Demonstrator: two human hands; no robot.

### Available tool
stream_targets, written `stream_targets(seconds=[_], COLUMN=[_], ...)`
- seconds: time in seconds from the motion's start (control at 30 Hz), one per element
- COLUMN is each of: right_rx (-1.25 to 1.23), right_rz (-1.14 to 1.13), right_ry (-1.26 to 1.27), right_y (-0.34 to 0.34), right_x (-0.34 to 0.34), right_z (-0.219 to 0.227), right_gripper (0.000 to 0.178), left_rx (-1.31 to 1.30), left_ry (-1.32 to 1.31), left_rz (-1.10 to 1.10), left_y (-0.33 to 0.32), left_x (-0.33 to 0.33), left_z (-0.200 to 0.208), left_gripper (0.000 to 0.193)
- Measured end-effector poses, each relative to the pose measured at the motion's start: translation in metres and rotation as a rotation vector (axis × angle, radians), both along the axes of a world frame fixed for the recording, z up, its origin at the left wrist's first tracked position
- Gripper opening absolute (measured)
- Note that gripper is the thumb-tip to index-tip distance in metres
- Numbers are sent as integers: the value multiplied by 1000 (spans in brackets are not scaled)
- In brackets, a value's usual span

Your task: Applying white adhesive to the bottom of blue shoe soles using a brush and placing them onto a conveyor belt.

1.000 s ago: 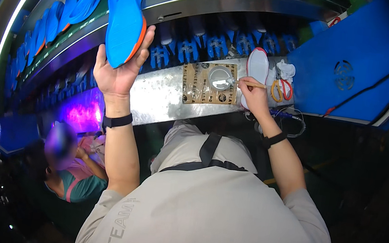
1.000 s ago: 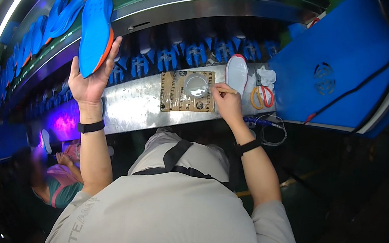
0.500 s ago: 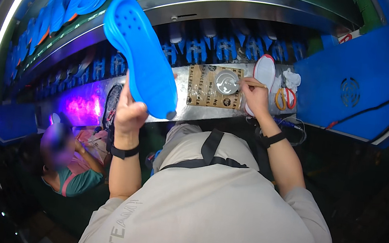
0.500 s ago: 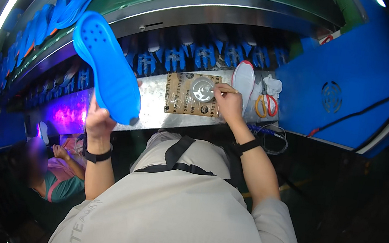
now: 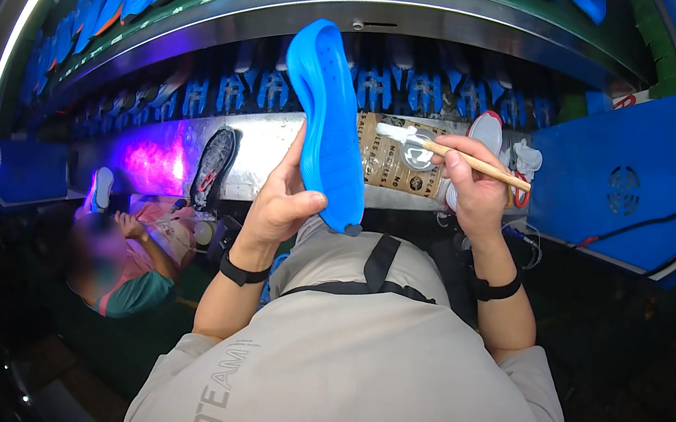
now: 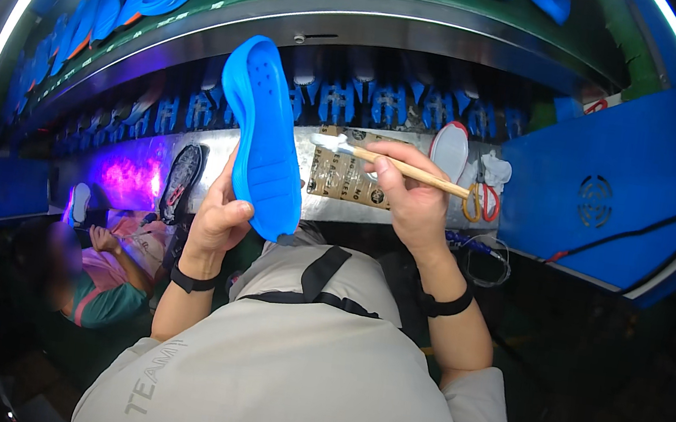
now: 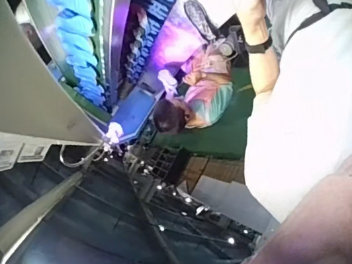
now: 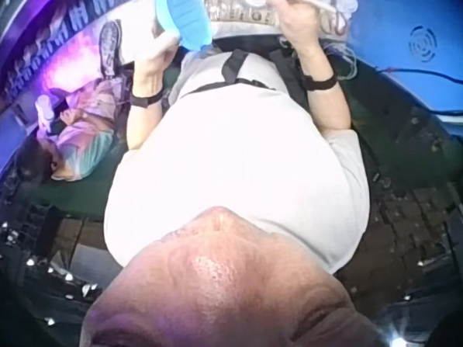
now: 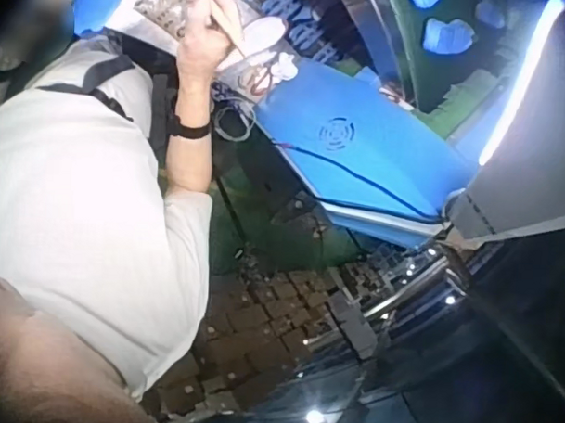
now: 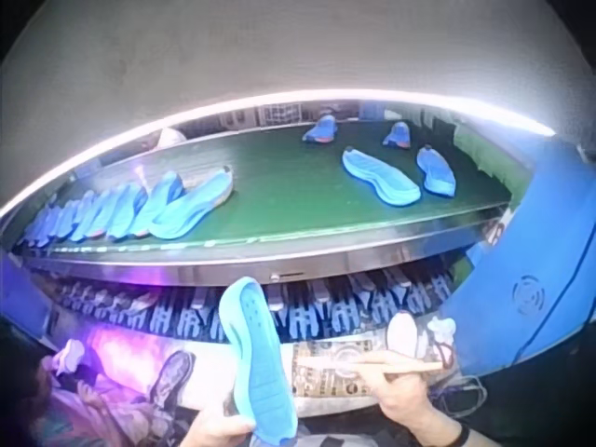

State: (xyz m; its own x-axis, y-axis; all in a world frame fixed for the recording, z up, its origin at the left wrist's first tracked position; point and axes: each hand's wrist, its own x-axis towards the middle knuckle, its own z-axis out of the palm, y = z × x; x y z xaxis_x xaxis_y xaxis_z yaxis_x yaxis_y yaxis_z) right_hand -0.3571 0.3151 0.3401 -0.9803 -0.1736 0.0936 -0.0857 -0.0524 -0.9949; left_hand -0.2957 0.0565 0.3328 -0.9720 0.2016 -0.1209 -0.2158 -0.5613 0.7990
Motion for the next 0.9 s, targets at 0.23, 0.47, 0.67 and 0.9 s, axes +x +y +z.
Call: stream_targets(seconds=[0.23,0.47,0.67,0.9], right_rx=[30,246,298,246], right_rz=[42,26,82,131], right_ry=[203,446,443,316], right_y=[-28,-23,-15,-6], right_x=[-15,-13,-2,14], right_z=[14,18,27,34], right_gripper=[18,15,14,15], left_rx=[-5,-31,-25,-28], left_ry=[12,22,20,-7], left_rz=[-22,-22,-16,-14], left_y=[6,7,9,5], left_x=[12,10,5,1], left_z=[7,19,21,27], left_gripper=[112,113,112,114])
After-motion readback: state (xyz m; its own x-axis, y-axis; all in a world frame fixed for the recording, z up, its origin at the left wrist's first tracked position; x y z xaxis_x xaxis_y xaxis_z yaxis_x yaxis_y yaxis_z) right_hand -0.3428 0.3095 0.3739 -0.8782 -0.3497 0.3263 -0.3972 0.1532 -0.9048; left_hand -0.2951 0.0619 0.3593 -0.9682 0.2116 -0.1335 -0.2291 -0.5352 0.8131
